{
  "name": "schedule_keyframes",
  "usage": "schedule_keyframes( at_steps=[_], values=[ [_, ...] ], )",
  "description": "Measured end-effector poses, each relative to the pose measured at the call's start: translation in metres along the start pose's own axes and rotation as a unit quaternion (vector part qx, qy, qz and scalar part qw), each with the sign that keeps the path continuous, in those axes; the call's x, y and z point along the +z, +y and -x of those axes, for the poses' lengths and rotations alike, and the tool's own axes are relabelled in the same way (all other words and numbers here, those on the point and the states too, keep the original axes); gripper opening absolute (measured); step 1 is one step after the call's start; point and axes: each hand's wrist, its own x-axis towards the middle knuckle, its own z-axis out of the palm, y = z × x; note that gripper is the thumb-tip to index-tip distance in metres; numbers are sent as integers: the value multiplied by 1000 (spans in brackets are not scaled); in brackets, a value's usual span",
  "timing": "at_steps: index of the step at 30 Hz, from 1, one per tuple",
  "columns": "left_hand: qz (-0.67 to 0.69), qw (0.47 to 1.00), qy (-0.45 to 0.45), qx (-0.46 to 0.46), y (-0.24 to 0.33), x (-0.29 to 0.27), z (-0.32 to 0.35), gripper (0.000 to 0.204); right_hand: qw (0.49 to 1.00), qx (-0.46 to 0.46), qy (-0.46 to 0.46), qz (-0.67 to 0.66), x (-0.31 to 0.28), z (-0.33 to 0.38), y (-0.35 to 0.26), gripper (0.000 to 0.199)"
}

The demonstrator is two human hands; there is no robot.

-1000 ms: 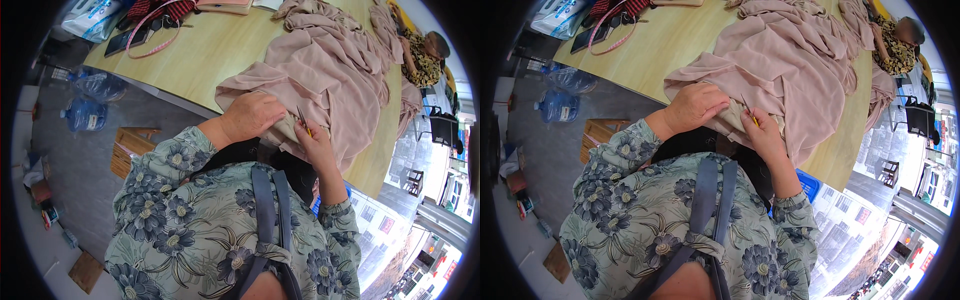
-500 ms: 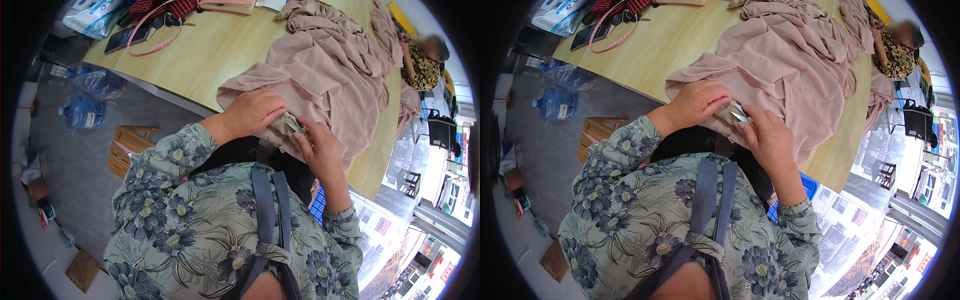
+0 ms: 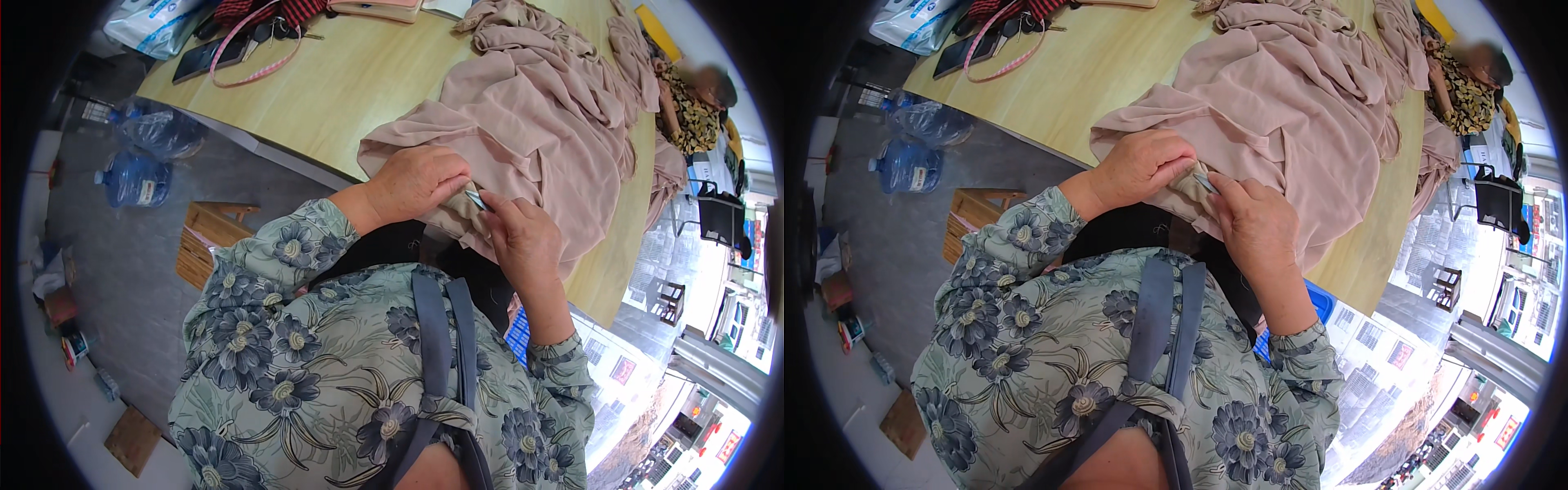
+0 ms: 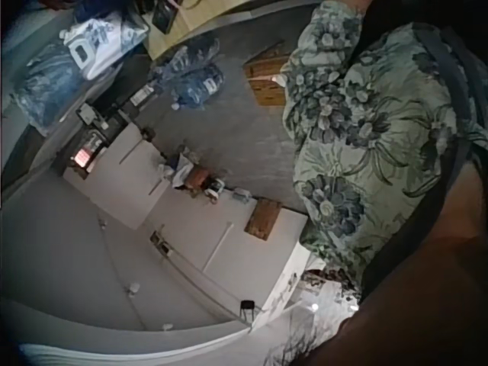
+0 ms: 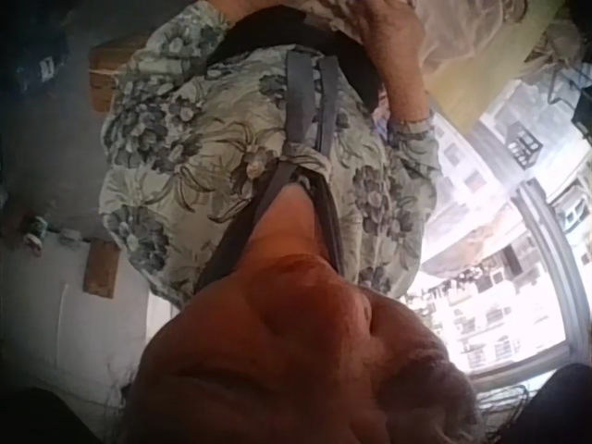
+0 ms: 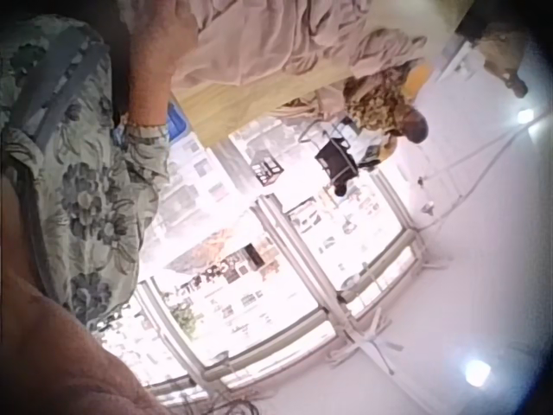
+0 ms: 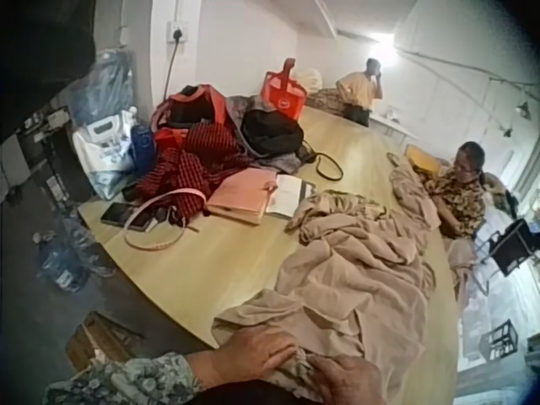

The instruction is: The person trims loose threads from a garment using thread clippers, turning and repositioning different seams and edges before lifting it up.

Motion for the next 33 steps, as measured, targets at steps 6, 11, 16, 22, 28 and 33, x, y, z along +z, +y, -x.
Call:
schedule_keyframes(
  at_steps=[6,11,16,22,28,33],
  values=[
    [112,990,-21,-81,16,-13,12,7,999,26,3,-37,3,4,7,20],
    [179,960,-197,-85,31,-1,54,9,990,83,13,-114,2,14,11,22],
    [-25,970,-235,-47,13,20,88,9,973,115,55,-190,4,26,13,26],
    [-19,953,-295,-60,42,-12,48,16,961,150,21,-231,-3,51,20,31],
    [-166,979,-44,109,45,7,4,27,928,96,-35,-359,3,80,19,37],
    [-1,998,-15,54,30,3,-16,21,938,143,-24,-316,-2,91,24,37]
  ],
)
